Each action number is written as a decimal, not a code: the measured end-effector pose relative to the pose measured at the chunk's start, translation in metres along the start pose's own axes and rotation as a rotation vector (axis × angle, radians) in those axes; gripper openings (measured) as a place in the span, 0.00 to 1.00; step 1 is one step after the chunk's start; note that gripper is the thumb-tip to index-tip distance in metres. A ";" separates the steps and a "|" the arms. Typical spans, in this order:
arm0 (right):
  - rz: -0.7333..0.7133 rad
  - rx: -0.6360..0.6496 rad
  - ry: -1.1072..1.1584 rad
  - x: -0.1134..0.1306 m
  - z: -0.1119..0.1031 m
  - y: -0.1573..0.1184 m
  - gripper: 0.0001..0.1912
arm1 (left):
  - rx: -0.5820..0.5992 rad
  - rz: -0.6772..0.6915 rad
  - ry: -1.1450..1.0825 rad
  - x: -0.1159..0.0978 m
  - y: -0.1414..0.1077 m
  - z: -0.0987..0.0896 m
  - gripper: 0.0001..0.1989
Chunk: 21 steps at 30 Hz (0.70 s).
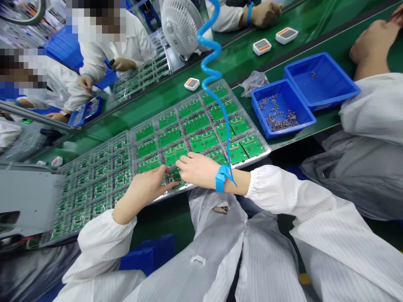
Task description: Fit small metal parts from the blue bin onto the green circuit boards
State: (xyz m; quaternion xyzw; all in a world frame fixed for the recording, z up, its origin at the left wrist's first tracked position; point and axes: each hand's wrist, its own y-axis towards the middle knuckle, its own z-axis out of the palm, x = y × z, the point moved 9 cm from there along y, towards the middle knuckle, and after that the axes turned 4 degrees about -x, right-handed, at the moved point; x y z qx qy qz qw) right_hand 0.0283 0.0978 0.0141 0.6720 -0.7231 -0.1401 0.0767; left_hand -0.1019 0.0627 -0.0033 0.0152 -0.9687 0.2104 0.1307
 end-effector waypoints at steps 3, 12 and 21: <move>-0.003 -0.015 0.005 -0.002 0.001 -0.001 0.14 | -0.015 0.028 -0.033 -0.002 -0.004 0.003 0.26; 0.014 -0.024 0.109 0.000 0.005 -0.001 0.16 | 0.061 -0.030 -0.001 0.011 -0.003 0.015 0.27; 0.026 -0.031 0.156 -0.003 0.007 -0.018 0.12 | -0.080 -0.050 -0.274 0.035 -0.002 0.013 0.22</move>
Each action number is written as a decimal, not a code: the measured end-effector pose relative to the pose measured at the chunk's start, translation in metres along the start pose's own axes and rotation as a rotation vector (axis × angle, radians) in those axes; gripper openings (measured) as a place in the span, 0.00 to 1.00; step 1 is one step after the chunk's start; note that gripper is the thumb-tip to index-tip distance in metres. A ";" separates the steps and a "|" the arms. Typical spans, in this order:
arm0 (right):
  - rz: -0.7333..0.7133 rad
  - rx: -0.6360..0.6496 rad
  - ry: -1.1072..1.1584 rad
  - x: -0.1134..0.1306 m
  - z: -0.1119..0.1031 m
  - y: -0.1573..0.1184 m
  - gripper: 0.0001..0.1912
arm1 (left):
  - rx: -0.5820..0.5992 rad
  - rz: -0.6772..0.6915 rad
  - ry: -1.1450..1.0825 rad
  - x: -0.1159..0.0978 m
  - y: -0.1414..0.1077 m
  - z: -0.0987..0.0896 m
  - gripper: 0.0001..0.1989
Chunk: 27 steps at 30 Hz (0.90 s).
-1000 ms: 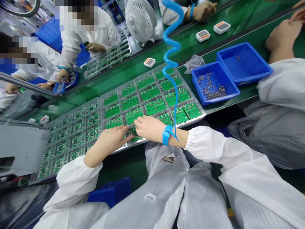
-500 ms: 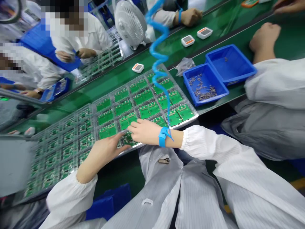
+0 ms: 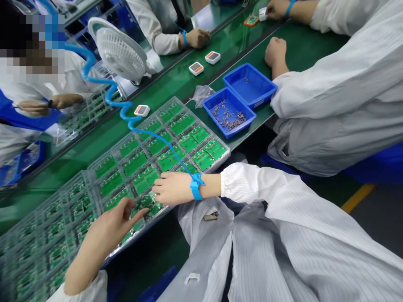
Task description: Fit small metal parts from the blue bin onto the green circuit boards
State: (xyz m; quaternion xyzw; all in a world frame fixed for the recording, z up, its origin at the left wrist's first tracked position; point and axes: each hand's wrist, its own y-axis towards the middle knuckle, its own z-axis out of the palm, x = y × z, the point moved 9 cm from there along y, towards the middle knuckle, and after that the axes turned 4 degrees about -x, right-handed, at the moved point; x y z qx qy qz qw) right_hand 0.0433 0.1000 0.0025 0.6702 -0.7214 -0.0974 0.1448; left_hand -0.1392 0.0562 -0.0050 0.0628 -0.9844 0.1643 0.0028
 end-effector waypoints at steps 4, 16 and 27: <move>-0.022 0.059 0.037 0.001 0.011 0.004 0.17 | -0.015 0.072 -0.198 -0.001 0.001 0.003 0.28; -0.139 -0.028 0.017 -0.002 0.011 -0.016 0.20 | 0.014 -0.033 0.155 -0.019 -0.011 0.004 0.29; -0.145 -0.073 0.008 -0.003 0.010 -0.028 0.20 | 0.006 0.017 -0.169 -0.013 -0.006 0.007 0.20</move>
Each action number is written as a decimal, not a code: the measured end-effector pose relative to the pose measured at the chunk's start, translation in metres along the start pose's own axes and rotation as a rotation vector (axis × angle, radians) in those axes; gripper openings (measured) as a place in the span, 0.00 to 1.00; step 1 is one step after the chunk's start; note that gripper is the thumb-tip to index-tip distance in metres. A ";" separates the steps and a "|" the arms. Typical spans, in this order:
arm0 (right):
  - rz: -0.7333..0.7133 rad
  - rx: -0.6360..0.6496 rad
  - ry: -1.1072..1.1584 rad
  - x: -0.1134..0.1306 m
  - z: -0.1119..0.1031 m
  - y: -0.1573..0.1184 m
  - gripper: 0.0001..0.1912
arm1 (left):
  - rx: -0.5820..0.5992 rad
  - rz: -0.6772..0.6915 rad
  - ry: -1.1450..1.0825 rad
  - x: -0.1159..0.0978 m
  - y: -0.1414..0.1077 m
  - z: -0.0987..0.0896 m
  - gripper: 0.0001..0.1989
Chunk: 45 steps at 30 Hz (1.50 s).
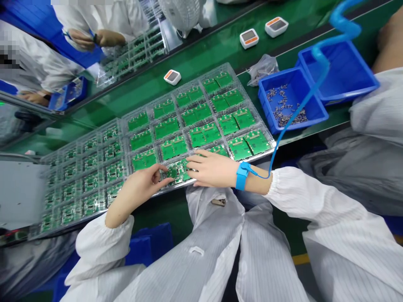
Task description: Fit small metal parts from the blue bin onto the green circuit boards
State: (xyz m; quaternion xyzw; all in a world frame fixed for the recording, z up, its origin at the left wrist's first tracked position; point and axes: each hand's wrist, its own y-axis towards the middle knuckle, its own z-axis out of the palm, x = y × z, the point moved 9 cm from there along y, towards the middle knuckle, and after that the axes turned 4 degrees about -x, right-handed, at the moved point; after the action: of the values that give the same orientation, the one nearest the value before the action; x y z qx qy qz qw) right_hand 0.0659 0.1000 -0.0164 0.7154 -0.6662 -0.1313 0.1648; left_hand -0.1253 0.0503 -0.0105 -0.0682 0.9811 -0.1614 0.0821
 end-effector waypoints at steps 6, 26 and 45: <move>-0.010 0.006 0.025 0.002 0.006 0.002 0.20 | -0.021 -0.018 0.157 0.003 -0.004 0.003 0.20; 0.024 -0.029 0.046 0.003 -0.002 -0.001 0.17 | -0.073 0.023 0.513 -0.038 -0.004 -0.016 0.18; 0.016 -0.104 0.055 0.005 -0.012 0.006 0.22 | -0.881 -0.160 -0.574 0.041 -0.058 -0.060 0.12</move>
State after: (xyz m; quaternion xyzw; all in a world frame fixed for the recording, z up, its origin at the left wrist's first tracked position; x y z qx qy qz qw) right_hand 0.0659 0.0954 -0.0027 0.7037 -0.6594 -0.1447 0.2214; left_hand -0.1703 0.0073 0.0591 -0.2125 0.8857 0.2854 0.2983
